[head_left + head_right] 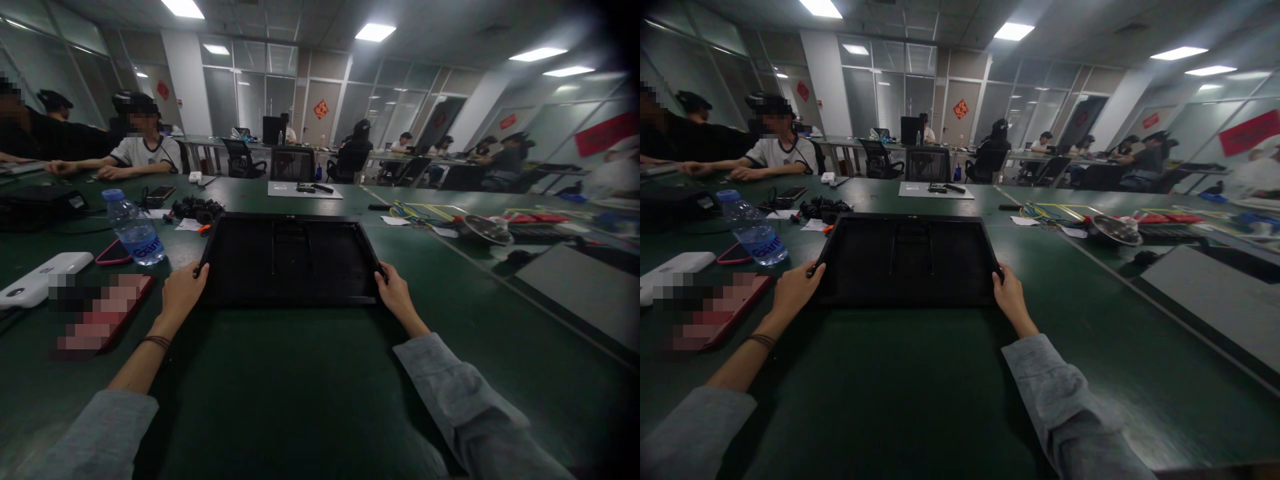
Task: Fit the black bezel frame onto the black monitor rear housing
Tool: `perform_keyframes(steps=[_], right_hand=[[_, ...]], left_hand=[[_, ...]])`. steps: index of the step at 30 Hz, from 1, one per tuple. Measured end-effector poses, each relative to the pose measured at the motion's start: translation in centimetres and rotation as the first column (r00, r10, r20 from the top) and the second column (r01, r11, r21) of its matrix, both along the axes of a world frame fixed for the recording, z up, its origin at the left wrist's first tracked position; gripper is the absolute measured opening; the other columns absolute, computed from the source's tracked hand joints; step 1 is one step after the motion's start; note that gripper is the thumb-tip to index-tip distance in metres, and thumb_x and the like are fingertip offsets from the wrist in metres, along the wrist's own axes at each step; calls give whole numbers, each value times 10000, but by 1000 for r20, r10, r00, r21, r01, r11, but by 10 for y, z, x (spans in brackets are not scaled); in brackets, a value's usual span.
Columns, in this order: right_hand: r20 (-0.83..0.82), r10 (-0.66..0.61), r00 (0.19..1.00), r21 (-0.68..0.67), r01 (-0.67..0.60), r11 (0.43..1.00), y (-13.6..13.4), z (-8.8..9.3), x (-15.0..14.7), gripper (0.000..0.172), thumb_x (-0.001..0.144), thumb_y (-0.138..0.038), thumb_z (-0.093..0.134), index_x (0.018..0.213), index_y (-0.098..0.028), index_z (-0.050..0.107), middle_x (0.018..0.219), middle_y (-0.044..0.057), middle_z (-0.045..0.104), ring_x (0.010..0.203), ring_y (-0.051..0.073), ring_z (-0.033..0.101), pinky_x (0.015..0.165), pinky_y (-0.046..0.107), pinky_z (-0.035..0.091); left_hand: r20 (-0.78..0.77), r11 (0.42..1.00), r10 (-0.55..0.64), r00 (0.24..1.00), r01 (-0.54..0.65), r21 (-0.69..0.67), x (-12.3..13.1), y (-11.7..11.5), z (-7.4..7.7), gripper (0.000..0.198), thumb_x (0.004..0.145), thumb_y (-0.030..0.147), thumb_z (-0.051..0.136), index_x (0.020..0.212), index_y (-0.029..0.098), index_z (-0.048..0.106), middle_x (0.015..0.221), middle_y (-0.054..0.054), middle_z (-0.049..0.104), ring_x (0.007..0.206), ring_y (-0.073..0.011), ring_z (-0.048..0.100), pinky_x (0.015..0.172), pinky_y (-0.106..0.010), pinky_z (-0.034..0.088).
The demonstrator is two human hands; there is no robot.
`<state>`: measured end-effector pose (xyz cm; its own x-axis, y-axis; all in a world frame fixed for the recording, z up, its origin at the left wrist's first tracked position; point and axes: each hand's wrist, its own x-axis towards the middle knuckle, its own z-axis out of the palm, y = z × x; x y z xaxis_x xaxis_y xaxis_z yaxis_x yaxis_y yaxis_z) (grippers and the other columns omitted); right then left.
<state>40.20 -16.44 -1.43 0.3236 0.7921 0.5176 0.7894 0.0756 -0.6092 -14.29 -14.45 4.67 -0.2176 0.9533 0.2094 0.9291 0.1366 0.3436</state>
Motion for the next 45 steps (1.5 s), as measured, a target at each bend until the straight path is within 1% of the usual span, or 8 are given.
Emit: perform_keyframes(steps=[7,15,20,25,29,33,39,45], right_hand=[[17,14,1000,-18,-14,1000,4,-1,-1,472,907,-397,495,1288,-153,630,1160,192,738,1094,334,705,1008,554,537],[37,28,999,-31,-27,999,4,5,-2,478,878,-365,524,1300,-169,632,1147,166,734,1029,314,691,977,545,541],[220,-100,970,186,59,981,-9,31,-29,532,946,-382,477,1404,-126,566,1316,224,638,1233,350,576,1095,583,429],[344,24,939,162,-84,983,-26,48,-95,630,1015,-448,430,1594,-214,347,1542,183,475,1422,354,437,1128,589,390],[436,222,872,25,-259,966,-31,42,-132,671,1020,-466,455,1640,-319,243,1597,138,423,1446,351,426,1144,593,372],[438,341,832,-112,-326,939,-28,33,-140,608,1020,-504,450,1595,-330,357,1551,133,474,1434,354,446,1145,588,389],[439,245,864,-30,-258,966,-23,36,-121,615,1029,-470,436,1601,-265,340,1582,155,433,1459,327,413,1140,560,407],[409,-114,905,17,117,993,-9,32,-57,654,1006,-395,421,1581,-91,357,1606,247,386,1482,395,367,1151,630,368]], left_hand=[[49,999,-41,998,41,2,-3,8,-15,615,1007,564,332,1392,187,629,1231,-188,732,1142,-380,683,959,-480,513],[22,997,-30,999,31,-73,-2,4,-7,626,1010,587,320,1411,182,580,1220,-209,726,1102,-385,698,910,-481,530],[-70,994,-11,997,19,107,10,-8,1,636,1037,543,257,1486,163,501,1332,-212,672,1196,-378,652,989,-503,491],[-180,901,-236,955,285,327,45,-21,6,656,1053,497,280,1585,123,358,1555,-199,499,1409,-342,480,1165,-501,348],[-273,810,-457,847,523,266,71,-29,-6,692,1047,535,326,1638,178,274,1659,-155,373,1501,-321,365,1251,-514,206],[-273,800,-518,811,572,183,80,-30,-23,687,1039,566,336,1612,186,351,1668,-144,360,1528,-338,328,1259,-542,189],[-262,817,-442,858,506,276,68,-26,-12,620,1052,497,322,1566,167,432,1629,-154,421,1494,-338,379,1253,-569,190],[-104,914,-117,988,148,377,24,-1,-15,698,1037,474,336,1610,77,313,1632,-223,386,1496,-391,370,1208,-598,286]])
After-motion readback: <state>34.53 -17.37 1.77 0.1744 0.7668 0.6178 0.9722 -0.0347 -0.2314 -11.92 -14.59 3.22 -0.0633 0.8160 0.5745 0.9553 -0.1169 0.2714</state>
